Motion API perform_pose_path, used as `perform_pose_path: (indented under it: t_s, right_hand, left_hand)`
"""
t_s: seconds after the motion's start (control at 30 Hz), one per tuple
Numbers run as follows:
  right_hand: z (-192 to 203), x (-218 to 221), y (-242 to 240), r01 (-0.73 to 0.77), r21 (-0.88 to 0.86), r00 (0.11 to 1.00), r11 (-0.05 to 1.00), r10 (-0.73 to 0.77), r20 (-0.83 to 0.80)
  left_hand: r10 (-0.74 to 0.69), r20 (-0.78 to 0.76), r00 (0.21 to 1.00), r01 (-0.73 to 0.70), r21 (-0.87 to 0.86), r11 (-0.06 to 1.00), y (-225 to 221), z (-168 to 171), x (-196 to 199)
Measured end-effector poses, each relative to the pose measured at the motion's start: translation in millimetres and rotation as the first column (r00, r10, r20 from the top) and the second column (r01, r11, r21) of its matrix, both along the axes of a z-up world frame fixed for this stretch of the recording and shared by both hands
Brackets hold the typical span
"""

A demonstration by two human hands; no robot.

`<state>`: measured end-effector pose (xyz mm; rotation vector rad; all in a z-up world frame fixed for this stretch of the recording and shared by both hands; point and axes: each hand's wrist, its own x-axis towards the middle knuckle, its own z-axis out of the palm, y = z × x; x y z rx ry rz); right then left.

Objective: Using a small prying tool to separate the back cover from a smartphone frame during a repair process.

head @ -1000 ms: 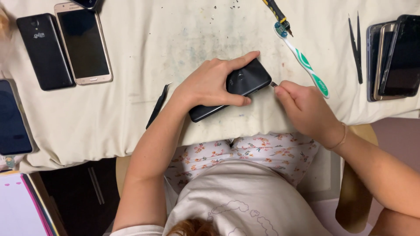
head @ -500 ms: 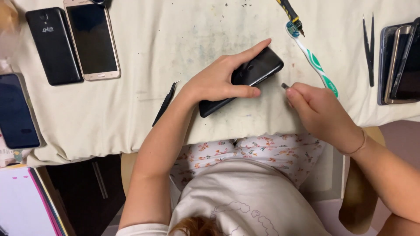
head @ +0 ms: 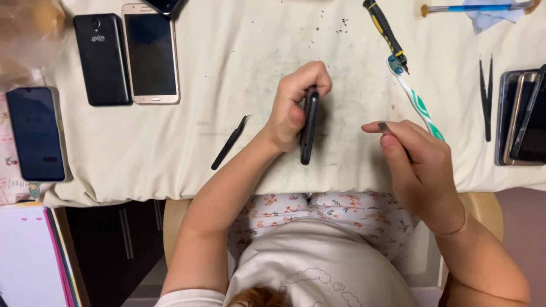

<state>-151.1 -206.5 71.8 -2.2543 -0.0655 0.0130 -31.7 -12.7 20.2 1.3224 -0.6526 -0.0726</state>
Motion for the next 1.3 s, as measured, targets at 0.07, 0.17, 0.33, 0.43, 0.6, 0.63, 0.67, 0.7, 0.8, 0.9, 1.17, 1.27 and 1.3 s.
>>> perform_pose_path:
  t_s: [0.07, 0.17, 0.33, 0.43, 0.6, 0.63, 0.67, 0.7, 0.8, 0.9, 1.17, 1.27, 1.3]
  right_hand:
    - [10.6, -1.4, 6.3, -0.02, -0.044, 1.0, 0.999, 0.019, -0.021]
    - [15.7, -7.6, 9.8, -0.065, -0.121, 0.997, 0.991, 0.058, -0.057]
    - [27.6, -4.8, 20.0, -0.261, -0.246, 0.964, 0.933, 0.263, -0.025]
    - [29.9, -3.1, 23.6, -0.321, -0.305, 0.946, 0.897, 0.32, -0.052]
    - [37.3, -0.4, 28.1, -0.346, -0.348, 0.931, 0.871, 0.366, -0.009]
    - [38.4, -0.9, 27.1, -0.345, -0.348, 0.931, 0.872, 0.365, -0.007]
    - [39.5, -1.7, 26.2, -0.343, -0.394, 0.932, 0.853, 0.361, -0.032]
    - [40.5, -2.6, 25.1, -0.342, -0.439, 0.933, 0.831, 0.355, -0.056]
    - [50.8, -6.3, 25.0, -0.281, -0.623, 0.953, 0.73, 0.291, -0.088]
    - [57.1, -2.6, 21.6, -0.285, -0.609, 0.954, 0.74, 0.279, -0.108]
    - [61.4, -7.8, 21.5, -0.309, -0.718, 0.951, 0.624, 0.223, -0.216]
    - [63.3, -15.4, 21.5, -0.278, -0.832, 0.952, 0.48, 0.255, -0.171]
    - [63.4, -17.5, 21.7, -0.228, -0.879, 0.942, 0.418, 0.325, -0.09]
  left_hand:
    - [-0.035, 0.016, 0.999, 0.035, 0.005, 0.999, 0.0, 3.1, -0.2]
    - [-0.094, 0.012, 0.996, 0.094, 0.002, 0.996, 0.7, 1.3, -0.1]
    - [-0.133, 0.004, 0.991, 0.133, -0.018, 0.991, 0.5, -1.4, -0.6]
    - [-0.151, 0.011, 0.988, 0.151, -0.008, 0.988, -0.5, -0.5, -1.7]
    - [-0.133, 0.001, 0.991, 0.133, 0.009, 0.991, -0.6, 0.2, -3.3]
    - [-0.133, 0.003, 0.991, 0.133, 0.01, 0.991, 0.0, 1.7, -3.7]
    - [-0.13, 0.037, 0.991, 0.128, 0.049, 0.991, 0.4, 3.2, -4.1]
    - [-0.128, 0.07, 0.989, 0.121, 0.089, 0.989, 0.6, 4.6, -4.6]
    - [-0.103, 0.089, 0.991, 0.094, 0.103, 0.99, 0.0, 6.4, -5.7]
    - [-0.079, 0.051, 0.996, 0.072, 0.131, 0.989, 1.7, 4.0, -4.5]
    - [-0.075, 0.076, 0.994, 0.064, 0.141, 0.988, 1.6, 7.1, -5.5]
    - [-0.06, 0.115, 0.992, 0.041, 0.166, 0.985, 1.3, 8.0, -7.4]
    - [-0.042, 0.136, 0.99, 0.017, 0.18, 0.983, 1.2, 8.4, -7.4]
